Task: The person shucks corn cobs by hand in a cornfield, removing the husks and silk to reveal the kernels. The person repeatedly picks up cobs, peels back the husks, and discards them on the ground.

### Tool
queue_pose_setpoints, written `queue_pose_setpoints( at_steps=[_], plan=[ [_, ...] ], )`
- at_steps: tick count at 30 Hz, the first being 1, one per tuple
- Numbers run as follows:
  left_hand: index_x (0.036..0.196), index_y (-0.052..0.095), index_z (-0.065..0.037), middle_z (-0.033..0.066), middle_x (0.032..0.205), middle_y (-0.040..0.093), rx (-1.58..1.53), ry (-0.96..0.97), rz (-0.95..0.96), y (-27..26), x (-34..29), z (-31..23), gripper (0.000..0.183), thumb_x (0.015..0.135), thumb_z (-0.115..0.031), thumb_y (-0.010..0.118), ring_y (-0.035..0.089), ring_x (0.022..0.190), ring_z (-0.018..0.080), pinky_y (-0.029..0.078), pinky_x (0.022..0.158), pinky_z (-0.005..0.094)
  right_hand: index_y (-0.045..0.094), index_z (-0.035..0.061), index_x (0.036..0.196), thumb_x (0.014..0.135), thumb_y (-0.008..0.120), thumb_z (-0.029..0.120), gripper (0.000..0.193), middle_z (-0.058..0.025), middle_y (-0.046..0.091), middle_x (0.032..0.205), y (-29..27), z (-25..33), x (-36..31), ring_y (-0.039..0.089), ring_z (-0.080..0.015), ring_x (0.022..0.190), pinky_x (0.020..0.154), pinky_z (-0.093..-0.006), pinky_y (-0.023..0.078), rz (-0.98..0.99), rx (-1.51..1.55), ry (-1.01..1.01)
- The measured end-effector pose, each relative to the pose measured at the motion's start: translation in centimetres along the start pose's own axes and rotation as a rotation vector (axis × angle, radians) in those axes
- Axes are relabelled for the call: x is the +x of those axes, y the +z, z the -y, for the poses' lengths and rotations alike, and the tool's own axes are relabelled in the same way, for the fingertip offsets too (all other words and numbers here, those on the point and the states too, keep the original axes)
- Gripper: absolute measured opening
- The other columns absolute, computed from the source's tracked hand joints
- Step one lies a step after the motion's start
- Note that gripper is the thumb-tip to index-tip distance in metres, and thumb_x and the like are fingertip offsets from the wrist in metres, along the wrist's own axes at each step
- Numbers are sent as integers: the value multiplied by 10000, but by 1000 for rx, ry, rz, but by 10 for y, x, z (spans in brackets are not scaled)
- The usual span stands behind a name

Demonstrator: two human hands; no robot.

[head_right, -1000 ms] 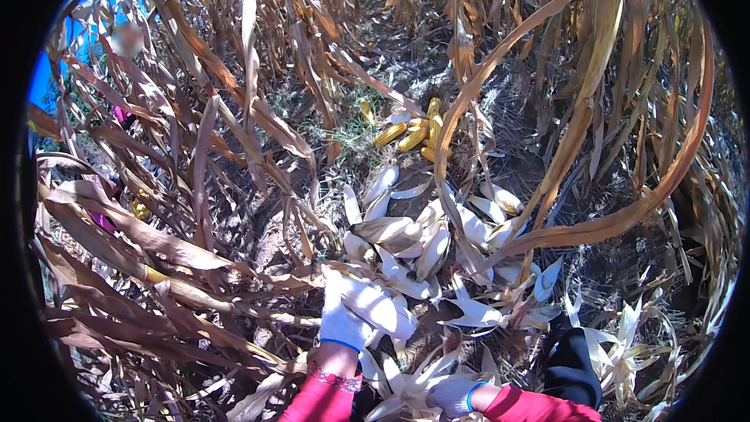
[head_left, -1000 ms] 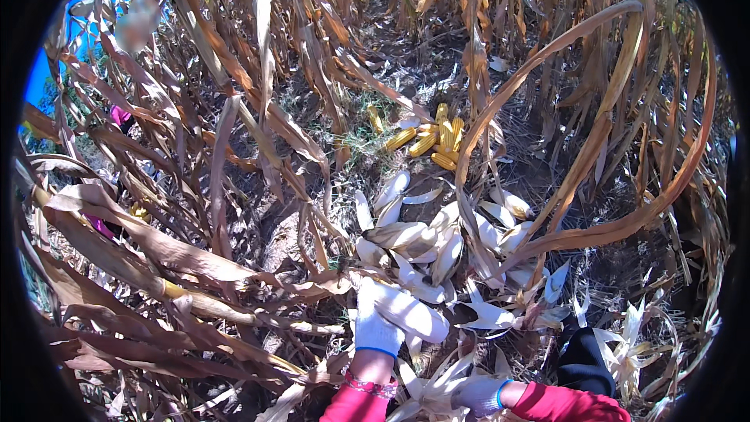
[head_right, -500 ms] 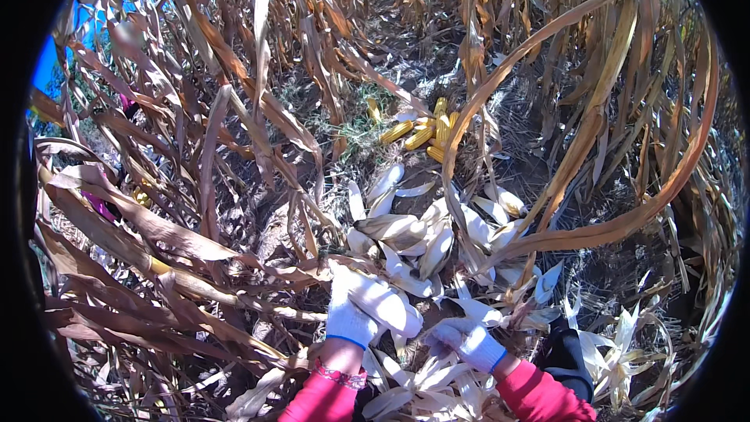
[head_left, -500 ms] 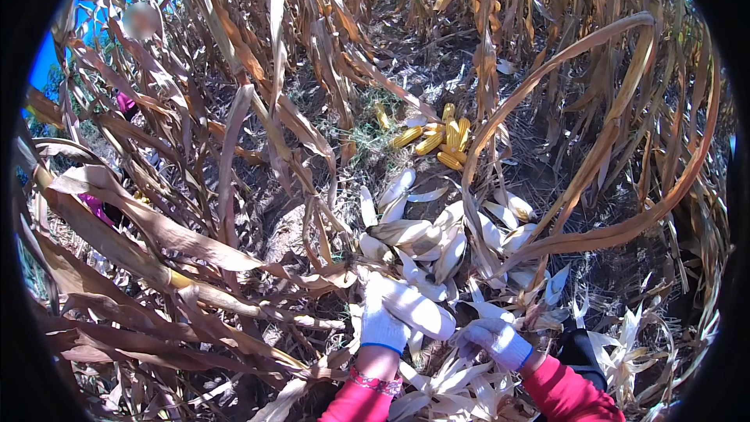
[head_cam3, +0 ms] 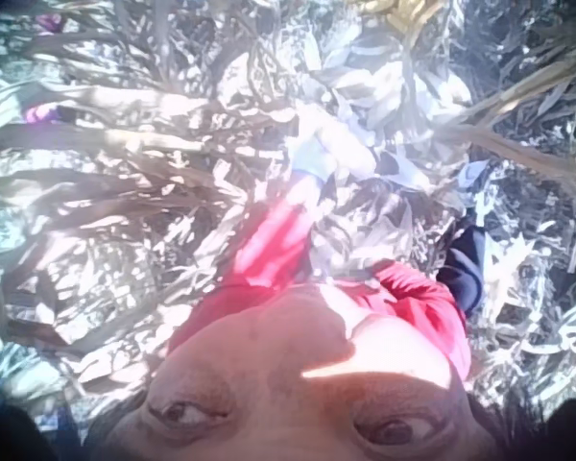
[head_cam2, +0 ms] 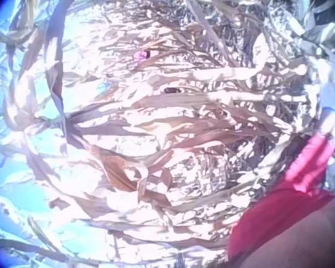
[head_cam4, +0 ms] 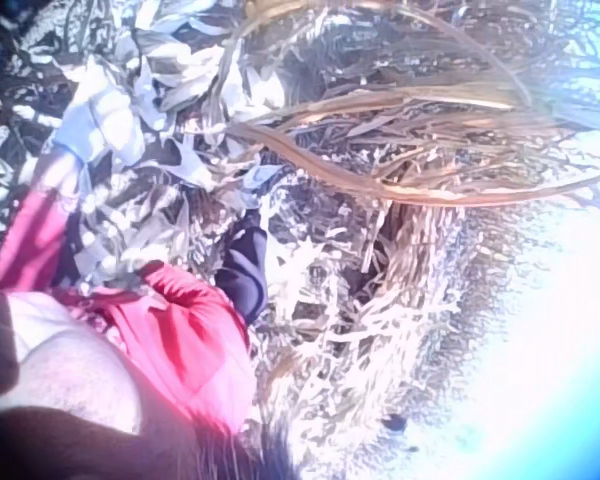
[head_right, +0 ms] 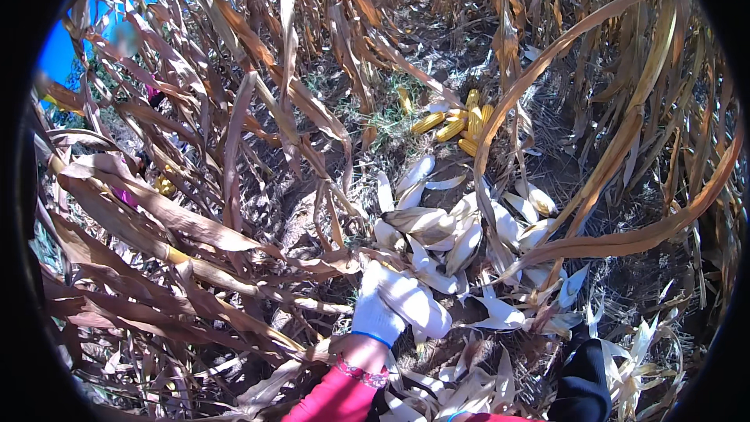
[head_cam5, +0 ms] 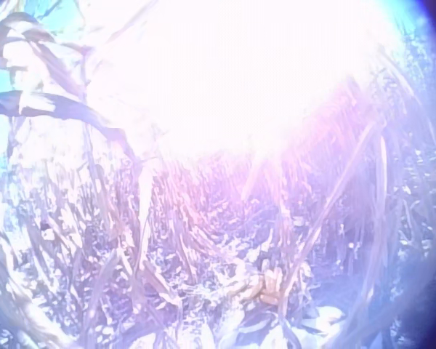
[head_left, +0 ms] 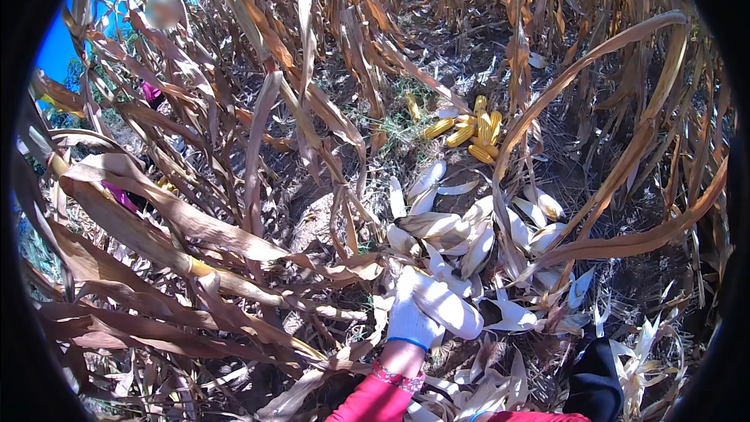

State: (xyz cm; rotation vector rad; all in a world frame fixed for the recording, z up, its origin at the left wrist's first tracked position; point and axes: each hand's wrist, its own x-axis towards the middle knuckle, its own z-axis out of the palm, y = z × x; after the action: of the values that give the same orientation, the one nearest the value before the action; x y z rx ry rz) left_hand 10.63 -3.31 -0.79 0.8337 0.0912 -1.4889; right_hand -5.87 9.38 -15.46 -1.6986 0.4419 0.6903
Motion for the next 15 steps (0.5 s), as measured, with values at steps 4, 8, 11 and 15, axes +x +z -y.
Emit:
queue_pose_setpoints(
  at_steps=[4, 8, 11, 15],
  plan=[
    [1121, 595, -86, 105, 994, 656, -35, 33, -18, -5, -5, -3, 423, 1014, -492, 545, 666, 895, 265, 584, 820, 431, 641, 104, 1280, 996, 620, 397, 409, -1, 657, 875, -31, -2, -11, 594, -109, 708, 600, -282, 476, 292, 540, -1],
    [1132, 595, -83, 101, 995, 655, -58, 78, -26, -4, -12, -7, 404, 1022, -468, 544, 666, 890, 258, 582, 821, 420, 644, 121, 1315, 986, 644, 269, 361, -55, 737, 1002, -145, -13, -56, 711, -155, 851, 727, -307, 576, -475, 621, 7],
    [1140, 596, -80, 98, 996, 655, -60, 117, -30, -4, -14, -8, 391, 1027, -451, 544, 665, 886, 253, 582, 822, 412, 505, -9, 1408, 965, 600, 147, 479, -140, 698, 1106, -234, 22, -126, 677, -206, 960, 864, -339, 540, -1210, 508, -252],
    [1151, 597, -77, 93, 997, 655, -23, 169, -11, 8, -13, -7, 373, 1035, -428, 543, 665, 881, 246, 580, 823, 402, 434, -11, 1467, 960, 620, 178, 573, -149, 592, 1327, -255, 134, -221, 592, -206, 1160, 999, -343, 480, -1485, 673, -769]
  ],
)
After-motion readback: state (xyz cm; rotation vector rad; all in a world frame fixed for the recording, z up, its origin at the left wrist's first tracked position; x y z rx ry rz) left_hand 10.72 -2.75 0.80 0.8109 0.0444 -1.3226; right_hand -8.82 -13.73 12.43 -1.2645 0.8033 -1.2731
